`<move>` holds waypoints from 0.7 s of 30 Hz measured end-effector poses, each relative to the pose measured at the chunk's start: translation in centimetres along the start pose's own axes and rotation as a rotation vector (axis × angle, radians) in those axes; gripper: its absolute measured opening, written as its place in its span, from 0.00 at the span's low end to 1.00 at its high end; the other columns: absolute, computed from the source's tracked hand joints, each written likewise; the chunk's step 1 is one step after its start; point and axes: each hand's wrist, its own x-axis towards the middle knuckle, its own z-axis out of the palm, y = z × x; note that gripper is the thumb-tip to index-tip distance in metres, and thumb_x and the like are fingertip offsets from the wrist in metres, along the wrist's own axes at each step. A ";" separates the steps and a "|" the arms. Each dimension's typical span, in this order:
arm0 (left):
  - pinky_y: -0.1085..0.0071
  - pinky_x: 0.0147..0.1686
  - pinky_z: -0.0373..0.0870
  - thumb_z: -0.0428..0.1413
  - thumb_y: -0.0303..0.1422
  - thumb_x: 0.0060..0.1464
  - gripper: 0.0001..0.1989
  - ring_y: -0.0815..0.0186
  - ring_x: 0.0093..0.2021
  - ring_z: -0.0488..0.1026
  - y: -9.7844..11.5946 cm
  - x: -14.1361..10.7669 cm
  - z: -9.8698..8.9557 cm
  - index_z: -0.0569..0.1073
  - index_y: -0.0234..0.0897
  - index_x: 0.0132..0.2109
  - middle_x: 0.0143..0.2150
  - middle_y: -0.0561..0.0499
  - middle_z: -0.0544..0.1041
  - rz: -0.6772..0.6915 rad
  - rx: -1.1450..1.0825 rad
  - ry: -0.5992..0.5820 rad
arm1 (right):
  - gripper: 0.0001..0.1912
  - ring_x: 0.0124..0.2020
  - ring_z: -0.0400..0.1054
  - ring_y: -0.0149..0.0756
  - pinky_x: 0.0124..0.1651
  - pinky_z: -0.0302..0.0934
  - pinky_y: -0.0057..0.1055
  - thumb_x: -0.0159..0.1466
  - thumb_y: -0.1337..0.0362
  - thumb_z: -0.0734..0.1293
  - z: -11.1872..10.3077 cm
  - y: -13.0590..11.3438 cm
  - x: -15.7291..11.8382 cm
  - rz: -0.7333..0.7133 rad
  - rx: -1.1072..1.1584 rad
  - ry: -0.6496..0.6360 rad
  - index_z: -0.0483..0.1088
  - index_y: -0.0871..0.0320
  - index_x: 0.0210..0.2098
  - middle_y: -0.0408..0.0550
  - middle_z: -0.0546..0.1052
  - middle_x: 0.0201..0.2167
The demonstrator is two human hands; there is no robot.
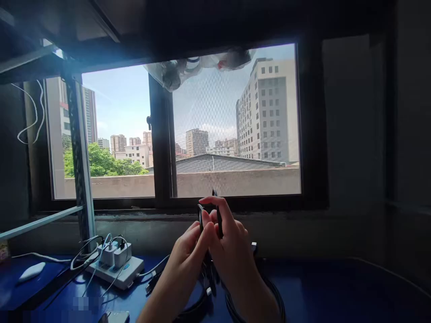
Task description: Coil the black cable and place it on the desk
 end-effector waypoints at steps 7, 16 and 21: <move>0.76 0.32 0.62 0.46 0.52 0.50 0.24 0.72 0.30 0.62 -1.7 1.4 0.0 0.68 0.32 0.28 0.28 0.50 0.66 0.004 -0.076 0.010 | 0.15 0.11 0.58 0.26 0.13 0.52 0.20 0.59 0.53 0.60 -1.9 0.0 0.4 0.051 -0.076 0.123 0.64 0.53 0.42 0.34 0.63 0.11; 0.79 0.18 0.58 0.45 0.37 0.55 0.13 0.76 0.19 0.62 -1.6 2.9 -6.9 0.68 0.31 0.33 0.22 0.54 0.67 -0.234 -0.617 0.597 | 0.21 0.07 0.51 0.23 0.08 0.44 0.21 0.56 0.52 0.64 -3.7 -0.7 0.7 0.158 -0.011 0.411 0.65 0.53 0.46 0.42 0.73 0.19; 0.81 0.22 0.59 0.41 0.35 0.59 0.14 0.79 0.21 0.61 -2.1 2.1 -9.2 0.65 0.35 0.30 0.22 0.57 0.64 -0.060 -0.675 1.073 | 0.27 0.09 0.55 0.26 0.08 0.48 0.24 0.53 0.42 0.62 -5.1 -0.2 -0.1 0.224 -0.274 0.419 0.71 0.53 0.44 0.48 0.75 0.21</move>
